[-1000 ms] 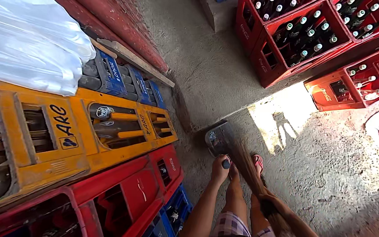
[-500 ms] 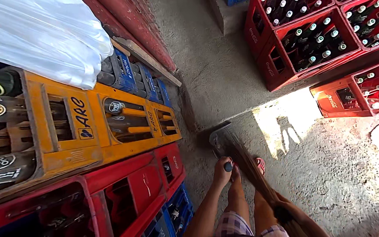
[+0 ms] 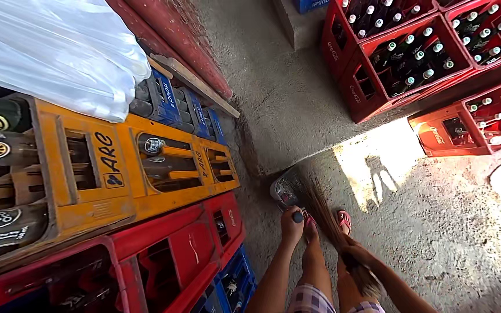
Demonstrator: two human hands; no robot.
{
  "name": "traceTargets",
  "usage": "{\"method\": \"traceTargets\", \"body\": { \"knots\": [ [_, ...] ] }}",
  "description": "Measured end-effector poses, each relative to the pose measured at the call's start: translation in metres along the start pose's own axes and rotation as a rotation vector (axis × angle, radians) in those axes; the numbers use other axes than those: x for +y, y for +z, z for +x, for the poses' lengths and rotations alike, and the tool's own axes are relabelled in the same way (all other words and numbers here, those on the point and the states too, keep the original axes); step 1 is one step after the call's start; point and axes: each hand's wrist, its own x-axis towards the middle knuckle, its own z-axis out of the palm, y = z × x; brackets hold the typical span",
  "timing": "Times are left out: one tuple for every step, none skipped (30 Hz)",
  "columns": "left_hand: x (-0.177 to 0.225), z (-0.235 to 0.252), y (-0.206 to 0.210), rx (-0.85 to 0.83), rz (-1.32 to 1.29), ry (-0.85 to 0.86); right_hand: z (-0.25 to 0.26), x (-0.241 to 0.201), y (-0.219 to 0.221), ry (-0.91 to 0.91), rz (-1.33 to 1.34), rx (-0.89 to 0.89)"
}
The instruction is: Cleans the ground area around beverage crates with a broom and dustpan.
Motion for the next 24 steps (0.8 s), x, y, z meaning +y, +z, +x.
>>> {"method": "traceTargets", "body": {
  "knots": [
    [0.004, -0.001, -0.003, -0.005, -0.005, 0.005, -0.034, 0.006, -0.015, 0.004, 0.031, 0.002],
    [0.007, -0.003, -0.006, -0.006, -0.011, 0.016, -0.068, 0.011, -0.031, 0.019, 0.071, 0.025],
    [0.008, -0.004, -0.010, -0.008, -0.014, 0.026, -0.095, 0.016, -0.048, 0.043, 0.120, 0.057],
    [0.008, -0.006, -0.012, -0.008, -0.013, 0.031, -0.113, 0.019, -0.062, 0.060, 0.155, 0.103],
    [0.006, -0.007, -0.014, -0.006, -0.010, 0.028, -0.119, 0.019, -0.073, 0.055, 0.177, 0.163],
    [0.004, -0.008, -0.016, -0.006, -0.006, 0.020, -0.112, 0.016, -0.078, 0.031, 0.192, 0.228],
    [0.001, -0.008, -0.016, -0.011, -0.002, 0.009, -0.095, 0.010, -0.078, -0.004, 0.201, 0.276],
    [-0.003, -0.007, -0.014, -0.016, 0.007, 0.000, -0.070, 0.002, -0.073, -0.040, 0.211, 0.293],
    [-0.008, -0.006, -0.012, -0.019, 0.017, -0.006, -0.042, -0.005, -0.061, -0.066, 0.221, 0.293],
    [-0.014, -0.006, -0.009, -0.018, 0.024, -0.004, -0.013, -0.012, -0.044, -0.068, 0.229, 0.279],
    [-0.019, -0.006, -0.005, -0.013, 0.031, 0.003, 0.012, -0.017, -0.024, -0.051, 0.216, 0.235],
    [-0.024, -0.006, -0.001, -0.012, 0.036, 0.016, 0.029, -0.017, -0.006, -0.029, 0.181, 0.163],
    [-0.027, -0.007, 0.001, -0.014, 0.040, 0.035, 0.037, -0.013, 0.008, -0.020, 0.142, 0.075],
    [-0.028, -0.007, 0.001, -0.022, 0.041, 0.056, 0.035, -0.007, 0.016, -0.014, 0.133, 0.000],
    [-0.026, -0.008, -0.002, -0.035, 0.037, 0.077, 0.023, 0.000, 0.014, -0.011, 0.160, -0.061],
    [-0.026, -0.010, -0.005, -0.039, 0.031, 0.107, 0.000, 0.007, 0.005, -0.009, 0.201, -0.103],
    [-0.025, -0.011, -0.009, -0.042, 0.024, 0.133, -0.027, 0.017, -0.011, -0.008, 0.252, -0.127],
    [-0.025, -0.014, -0.015, -0.051, 0.021, 0.149, -0.055, 0.029, -0.028, -0.007, 0.307, -0.135],
    [-0.024, -0.017, -0.019, -0.062, 0.020, 0.158, -0.081, 0.045, -0.045, -0.010, 0.353, -0.134],
    [-0.022, -0.018, -0.021, -0.070, 0.019, 0.176, -0.103, 0.061, -0.062, -0.011, 0.382, -0.123],
    [-0.018, -0.018, -0.021, -0.089, 0.010, 0.190, -0.119, 0.079, -0.078, -0.017, 0.396, -0.105],
    [-0.015, -0.017, -0.018, -0.117, -0.008, 0.202, -0.131, 0.098, -0.090, -0.033, 0.410, -0.069],
    [-0.011, -0.015, -0.012, -0.142, -0.025, 0.233, -0.140, 0.115, -0.101, -0.047, 0.444, -0.030],
    [-0.008, -0.011, -0.003, -0.170, -0.041, 0.267, -0.147, 0.131, -0.111, -0.060, 0.487, 0.018]
  ]
}}
